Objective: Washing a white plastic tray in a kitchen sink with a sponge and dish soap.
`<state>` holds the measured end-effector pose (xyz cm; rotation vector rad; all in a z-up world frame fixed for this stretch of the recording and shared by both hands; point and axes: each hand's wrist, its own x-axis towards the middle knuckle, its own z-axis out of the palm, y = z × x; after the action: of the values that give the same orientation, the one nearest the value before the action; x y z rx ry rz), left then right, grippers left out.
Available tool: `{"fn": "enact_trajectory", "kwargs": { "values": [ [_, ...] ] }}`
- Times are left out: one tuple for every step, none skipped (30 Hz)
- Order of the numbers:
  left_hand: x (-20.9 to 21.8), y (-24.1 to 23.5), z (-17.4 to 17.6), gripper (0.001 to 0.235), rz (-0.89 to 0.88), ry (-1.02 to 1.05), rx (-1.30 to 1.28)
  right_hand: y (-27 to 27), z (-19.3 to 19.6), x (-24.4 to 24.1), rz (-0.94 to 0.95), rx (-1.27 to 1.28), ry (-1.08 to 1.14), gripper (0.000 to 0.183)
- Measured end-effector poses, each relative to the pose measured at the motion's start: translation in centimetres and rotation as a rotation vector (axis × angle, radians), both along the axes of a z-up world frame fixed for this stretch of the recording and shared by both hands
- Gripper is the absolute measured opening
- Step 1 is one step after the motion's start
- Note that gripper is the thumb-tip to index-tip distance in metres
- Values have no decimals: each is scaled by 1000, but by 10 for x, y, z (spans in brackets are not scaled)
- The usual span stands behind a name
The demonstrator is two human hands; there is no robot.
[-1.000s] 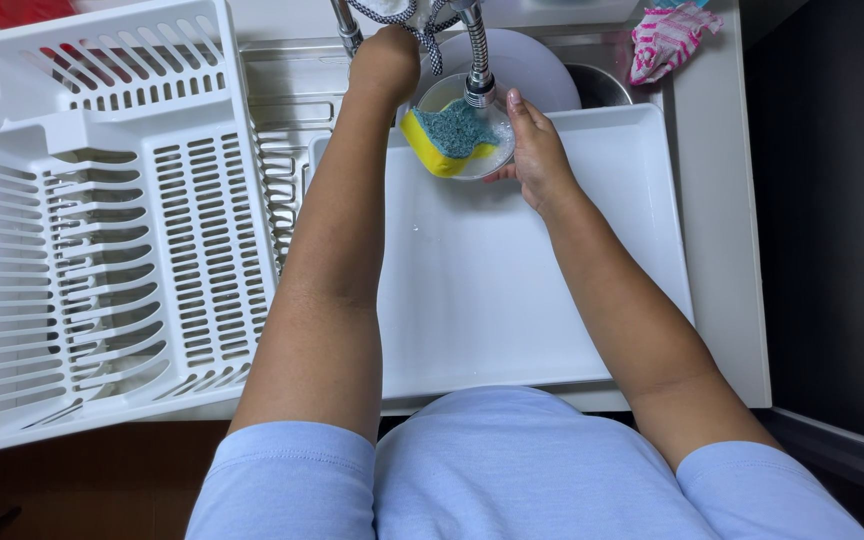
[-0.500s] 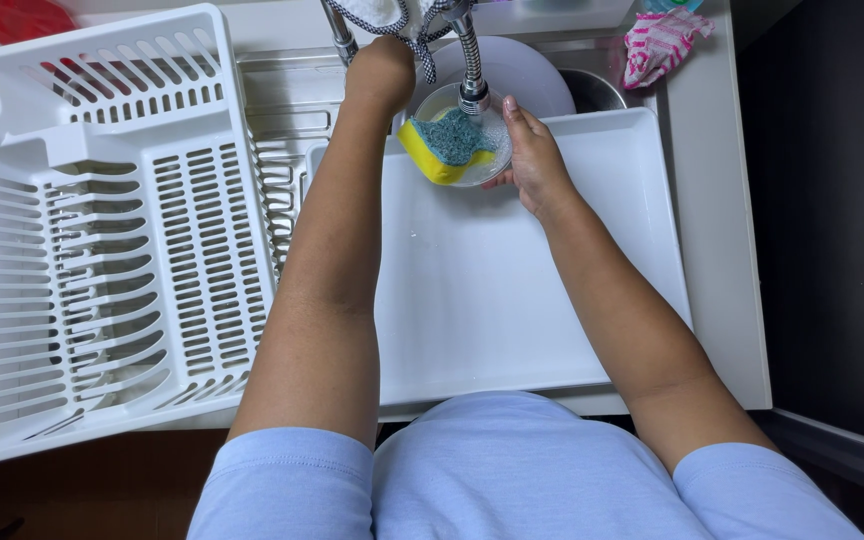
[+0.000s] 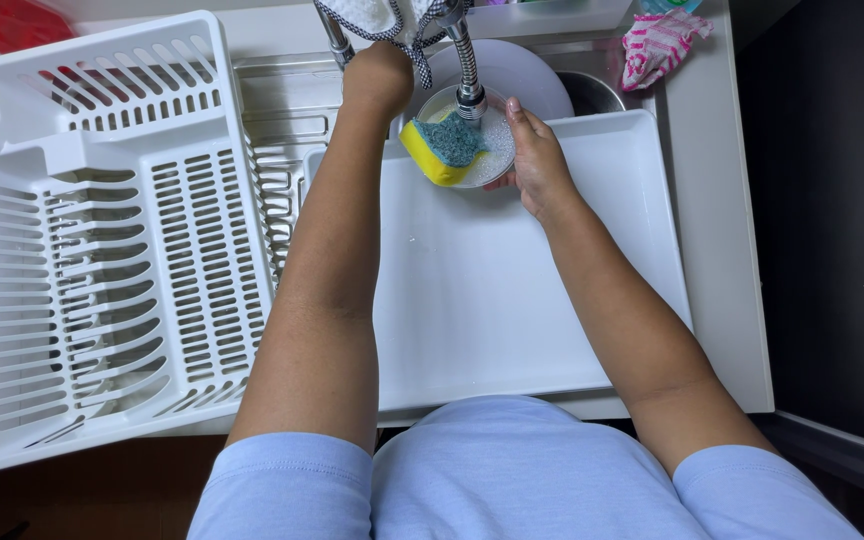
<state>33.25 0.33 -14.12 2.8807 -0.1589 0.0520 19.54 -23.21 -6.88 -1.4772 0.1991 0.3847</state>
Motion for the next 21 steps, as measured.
{"fn": "enact_trajectory", "kwargs": {
  "values": [
    [0, 0, 1, 21, -3, 5, 19, 0, 1, 0, -1, 4, -1, 64],
    [-1, 0, 1, 21, -8, 11, 37, 0, 1, 0, -3, 8, -1, 63],
    [-2, -1, 3, 21, -9, 11, 37, 0, 0, 0, -4, 8, -2, 63],
    [-3, -1, 4, 21, -6, 14, 40, 0, -1, 0, -3, 12, -3, 63],
    [-5, -2, 6, 20, -2, 17, 43, -1, -2, 0, -1, 16, -5, 63],
    [-4, -2, 6, 20, -3, 16, 44, 0, -3, 0, -3, 17, -5, 63],
    [-4, -1, 6, 20, 0, 24, 49, 0, -3, 1, -17, 0, 16, 63],
    [-4, -1, 6, 20, 2, 32, 55, 0, -3, 1, -33, -16, 38, 62],
    [-4, 0, 6, 20, 1, 32, 56, 0, -2, 1, -34, -15, 38, 62],
    [-4, 0, 7, 20, -1, 40, 58, 0, -1, 1, -33, -11, 39, 62],
    [-3, 0, 7, 20, -3, 48, 59, 0, 0, 0, -32, -6, 41, 62],
    [-3, 0, 7, 20, -5, 48, 58, -1, -1, 0, -34, -7, 41, 62],
    [-3, 0, 7, 20, 0, 57, 53, -2, -2, 0, -31, 18, 33, 62],
    [-3, 0, 7, 20, 5, 67, 48, -2, -3, 0, -28, 43, 26, 62],
    [-3, -1, 7, 20, 4, 66, 48, -2, -3, 0, -30, 43, 26, 62],
    [-2, -1, 7, 20, 19, 73, 34, -2, -3, 0, -27, 46, 25, 62],
    [-2, -1, 7, 20, 34, 79, 19, -2, -3, 0, -25, 49, 25, 62],
    [-3, -1, 8, 20, 33, 78, 21, -3, -3, 0, -25, 50, 25, 62],
    [-3, -1, 8, 20, 36, 79, 22, -3, -3, 0, -28, 40, 31, 60],
    [-3, -1, 8, 20, 39, 79, 24, -3, -3, 0, -31, 31, 38, 57],
    [-3, 0, 6, 20, 38, 79, 25, -3, -4, 0, -31, 33, 38, 57]
  ]
}}
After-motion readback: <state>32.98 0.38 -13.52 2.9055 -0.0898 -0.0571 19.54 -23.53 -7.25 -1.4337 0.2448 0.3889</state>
